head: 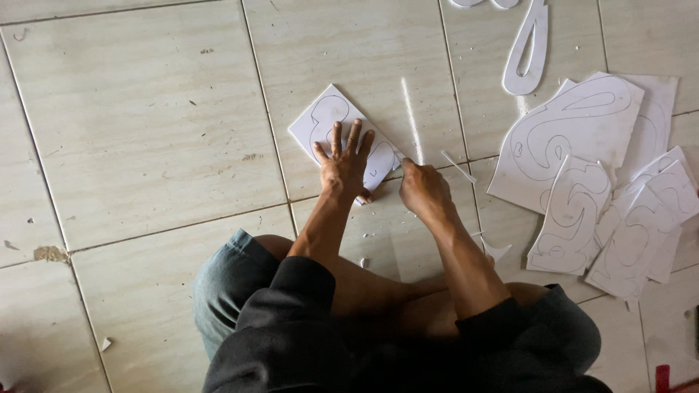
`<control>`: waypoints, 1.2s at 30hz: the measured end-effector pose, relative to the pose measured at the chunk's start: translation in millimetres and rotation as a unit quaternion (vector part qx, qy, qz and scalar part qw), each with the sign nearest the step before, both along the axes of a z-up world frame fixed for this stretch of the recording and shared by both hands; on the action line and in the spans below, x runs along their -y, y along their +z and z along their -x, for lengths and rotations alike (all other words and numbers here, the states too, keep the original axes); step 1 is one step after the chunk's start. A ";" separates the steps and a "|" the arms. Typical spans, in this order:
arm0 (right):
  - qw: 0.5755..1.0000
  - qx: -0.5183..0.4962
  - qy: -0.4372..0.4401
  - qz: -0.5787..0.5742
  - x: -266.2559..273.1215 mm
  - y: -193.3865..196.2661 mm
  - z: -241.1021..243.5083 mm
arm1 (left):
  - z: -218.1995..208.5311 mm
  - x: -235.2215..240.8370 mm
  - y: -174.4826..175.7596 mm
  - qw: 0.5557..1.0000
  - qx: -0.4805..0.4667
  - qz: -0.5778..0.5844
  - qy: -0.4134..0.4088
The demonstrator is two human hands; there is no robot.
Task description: The person sits on a tiled floor and uses a craft knife to cut out a letter shape from a white sheet. They carefully follow the drawn outline, rotating the sheet as needed, and place the finished cutout aside.
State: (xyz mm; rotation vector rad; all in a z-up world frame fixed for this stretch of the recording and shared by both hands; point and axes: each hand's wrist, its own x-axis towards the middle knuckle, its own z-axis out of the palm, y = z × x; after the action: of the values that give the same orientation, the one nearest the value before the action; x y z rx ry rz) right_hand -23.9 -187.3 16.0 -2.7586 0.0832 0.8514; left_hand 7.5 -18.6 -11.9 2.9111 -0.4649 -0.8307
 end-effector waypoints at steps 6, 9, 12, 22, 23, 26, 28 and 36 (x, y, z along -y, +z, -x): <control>0.996 -0.036 -0.071 -0.025 5.6 31.6 11.2 | -0.9 -1.4 9.7 1.000 -0.019 0.003 0.006; 0.983 0.035 -0.157 -0.090 2.3 58.6 9.3 | -2.7 1.3 -3.6 0.999 0.003 0.027 0.022; 0.966 0.118 -0.175 -0.147 5.2 26.4 8.2 | -2.5 -1.5 -2.9 0.999 0.009 0.045 0.022; 0.951 0.218 -0.177 -0.129 17.8 -70.5 -10.1 | 3.9 -4.0 -18.5 0.997 0.038 0.068 0.017; 0.948 0.212 -0.191 -0.139 19.2 -77.0 -10.9 | 4.8 -5.7 -20.2 0.995 0.049 0.081 0.009; 0.936 0.178 -0.253 -0.170 24.7 -77.8 -13.0 | 6.0 -8.2 -21.9 0.993 0.059 0.105 -0.004; 0.923 0.151 -0.296 -0.193 25.1 -61.9 -13.0 | 5.2 -10.1 -16.9 0.991 0.062 0.115 -0.004; 0.648 0.016 -0.431 -0.627 33.7 -1.1 -19.1 | -2.6 -10.1 57.2 0.960 0.021 0.258 0.104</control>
State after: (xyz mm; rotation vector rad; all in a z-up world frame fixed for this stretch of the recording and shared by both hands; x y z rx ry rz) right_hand -4.8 -221.0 14.9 -1.1299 0.5176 0.2950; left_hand 10.1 -8.5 45.3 2.4414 -0.3108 -0.5200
